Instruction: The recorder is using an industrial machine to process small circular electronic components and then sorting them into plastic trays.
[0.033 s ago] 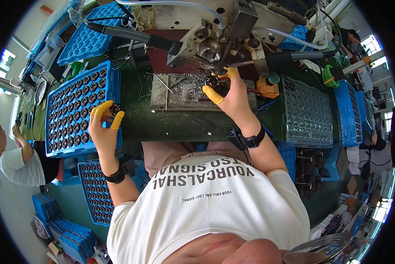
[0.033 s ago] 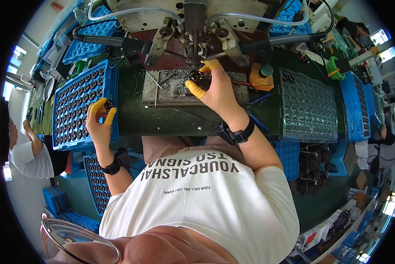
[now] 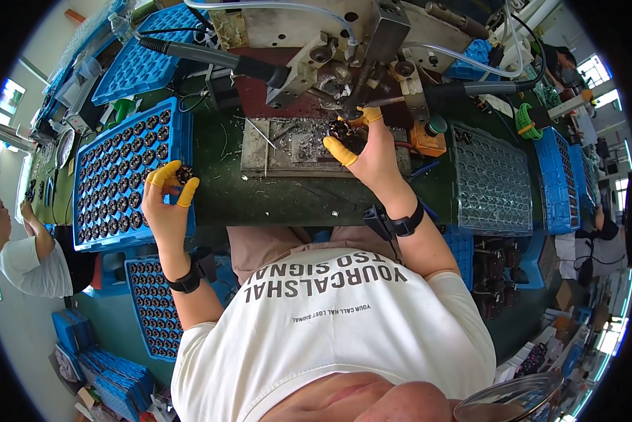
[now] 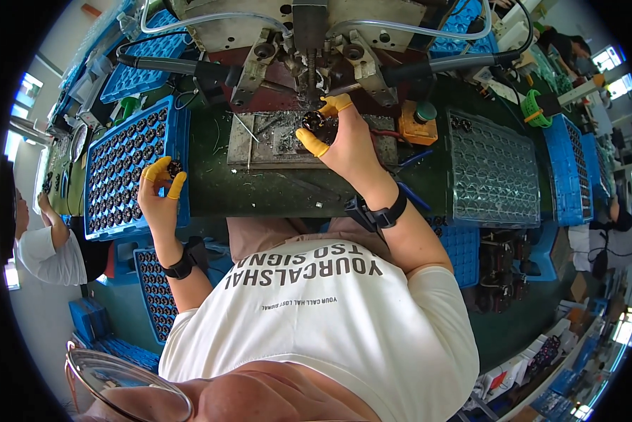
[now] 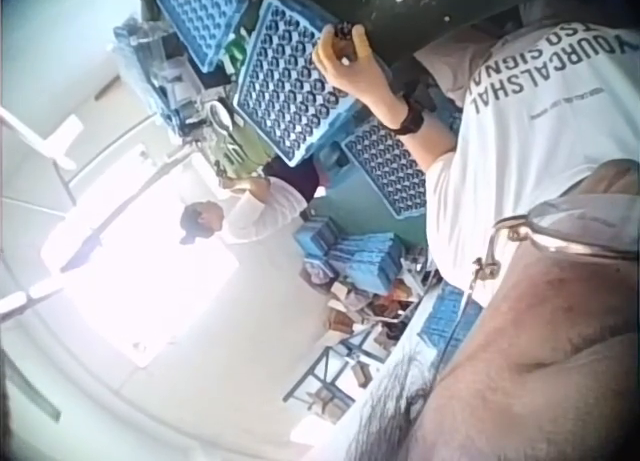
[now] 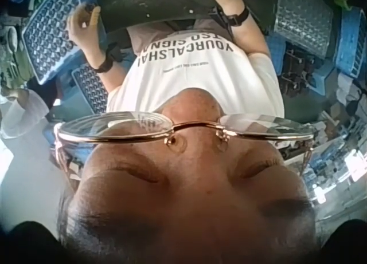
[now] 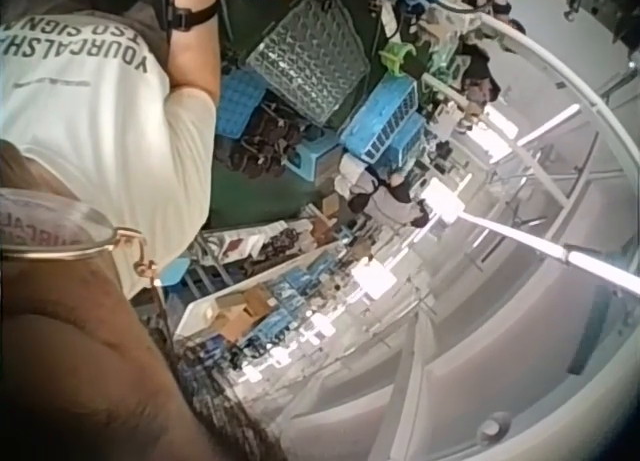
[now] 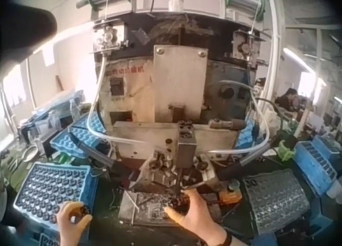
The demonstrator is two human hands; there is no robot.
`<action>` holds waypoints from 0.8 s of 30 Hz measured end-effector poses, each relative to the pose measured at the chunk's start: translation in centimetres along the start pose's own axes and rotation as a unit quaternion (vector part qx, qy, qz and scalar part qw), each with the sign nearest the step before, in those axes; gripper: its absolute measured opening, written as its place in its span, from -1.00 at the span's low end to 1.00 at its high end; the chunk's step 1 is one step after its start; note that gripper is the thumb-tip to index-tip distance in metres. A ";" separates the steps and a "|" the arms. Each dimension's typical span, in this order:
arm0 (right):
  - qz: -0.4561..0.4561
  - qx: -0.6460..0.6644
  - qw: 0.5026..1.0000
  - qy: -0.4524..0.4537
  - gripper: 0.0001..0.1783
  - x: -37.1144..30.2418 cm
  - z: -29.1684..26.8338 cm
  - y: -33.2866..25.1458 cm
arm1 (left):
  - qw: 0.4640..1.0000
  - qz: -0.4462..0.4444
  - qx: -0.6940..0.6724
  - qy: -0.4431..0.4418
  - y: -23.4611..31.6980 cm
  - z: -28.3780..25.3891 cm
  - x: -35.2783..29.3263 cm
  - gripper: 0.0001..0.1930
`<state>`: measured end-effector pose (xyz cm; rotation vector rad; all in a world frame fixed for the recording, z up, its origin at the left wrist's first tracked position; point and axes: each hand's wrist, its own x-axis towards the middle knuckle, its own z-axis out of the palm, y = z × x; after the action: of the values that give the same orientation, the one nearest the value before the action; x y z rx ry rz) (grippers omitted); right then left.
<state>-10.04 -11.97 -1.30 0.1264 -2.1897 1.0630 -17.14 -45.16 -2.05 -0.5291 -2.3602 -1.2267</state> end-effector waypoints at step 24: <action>0.078 -0.022 0.989 0.122 -0.50 -4.3 -6.0 0.8 | 0.964 0.167 -0.114 -0.170 11.6 14.1 4.1 -0.54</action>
<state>-3.84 -7.97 -1.96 -0.1894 -2.0234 1.0550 -17.33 -26.62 0.61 -1.2475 -2.2712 -1.3350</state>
